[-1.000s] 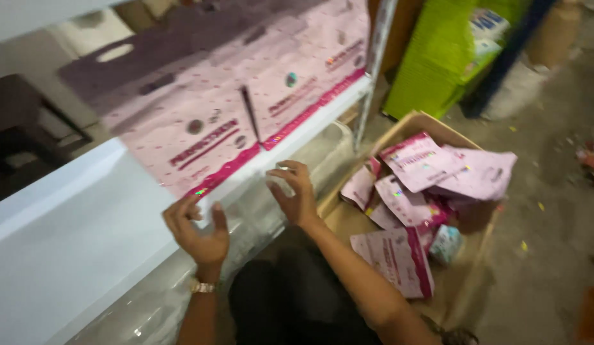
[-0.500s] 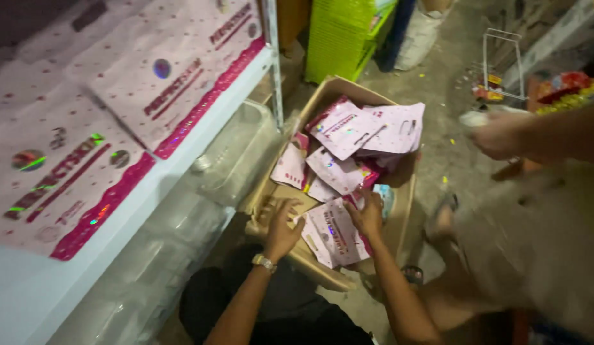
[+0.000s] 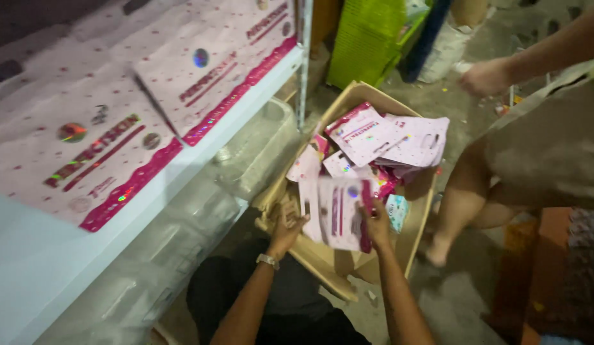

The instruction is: Organizing and stocking pink cosmetic pouches from a cardboard box onto a white metal shelving unit in a backroom area.

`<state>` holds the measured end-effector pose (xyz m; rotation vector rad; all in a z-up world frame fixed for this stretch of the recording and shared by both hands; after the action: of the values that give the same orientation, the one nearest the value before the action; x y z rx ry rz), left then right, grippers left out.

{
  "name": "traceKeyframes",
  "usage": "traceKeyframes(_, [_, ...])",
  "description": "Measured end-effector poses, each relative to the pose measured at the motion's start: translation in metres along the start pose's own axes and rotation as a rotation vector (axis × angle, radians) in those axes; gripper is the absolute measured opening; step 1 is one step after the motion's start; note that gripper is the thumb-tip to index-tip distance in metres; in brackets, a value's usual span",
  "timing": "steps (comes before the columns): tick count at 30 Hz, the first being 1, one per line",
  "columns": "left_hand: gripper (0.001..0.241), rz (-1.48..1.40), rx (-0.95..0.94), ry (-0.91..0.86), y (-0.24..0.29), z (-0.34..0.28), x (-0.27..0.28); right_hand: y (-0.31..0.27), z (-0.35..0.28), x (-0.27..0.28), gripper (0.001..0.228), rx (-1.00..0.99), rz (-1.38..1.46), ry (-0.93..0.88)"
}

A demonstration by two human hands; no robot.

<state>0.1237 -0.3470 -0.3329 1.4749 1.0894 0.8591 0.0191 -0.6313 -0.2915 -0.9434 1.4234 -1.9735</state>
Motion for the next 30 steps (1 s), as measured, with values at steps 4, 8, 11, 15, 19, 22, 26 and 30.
traceKeyframes(4, [0.09, -0.261, -0.186, -0.05, 0.059, -0.033, 0.004, -0.06, 0.002, -0.021, 0.031, -0.12, 0.377, 0.083])
traceKeyframes(8, [0.078, -0.366, -0.094, 0.044, 0.153, -0.099, 0.04, -0.153, -0.017, -0.078, 0.039, -0.071, 0.854, -0.038])
traceKeyframes(11, [0.059, -0.531, -0.193, 0.013, 0.183, -0.13, 0.069, -0.196, -0.047, -0.118, 0.045, -0.176, 1.002, -0.064])
traceKeyframes(15, [0.031, -0.272, -0.225, 0.46, 0.166, -0.156, 0.152, -0.244, -0.076, -0.166, 0.056, -0.091, 1.053, -0.264])
traceKeyframes(19, [0.027, -0.271, -0.448, 0.768, 0.212, -0.219, 0.222, -0.298, -0.098, -0.194, 0.065, 0.17, 0.667, -0.339])
traceKeyframes(22, [0.031, 0.082, -0.586, 1.164, 0.255, -0.286, 0.276, -0.333, -0.122, -0.23, 0.077, 0.168, 0.668, -0.489])
traceKeyframes(26, [0.045, 0.533, -0.575, 1.528, 0.284, -0.361, 0.352, -0.38, -0.155, -0.287, 0.069, 0.409, 0.641, -0.655])
traceKeyframes(30, [0.033, 0.608, -0.712, 1.592, 0.342, -0.413, 0.401, -0.436, -0.195, -0.346, 0.052, 0.296, 0.634, -0.974])
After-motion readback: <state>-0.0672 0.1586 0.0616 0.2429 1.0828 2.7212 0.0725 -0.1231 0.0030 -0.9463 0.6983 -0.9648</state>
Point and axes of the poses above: each hand's wrist, its own z-axis towards the middle knuckle, its own x-axis out of the back of the hand, y = z × x, the point moved 8 cm from there along z, towards the middle knuckle, and after that the axes turned 6 degrees about x, right-handed, at the moved point
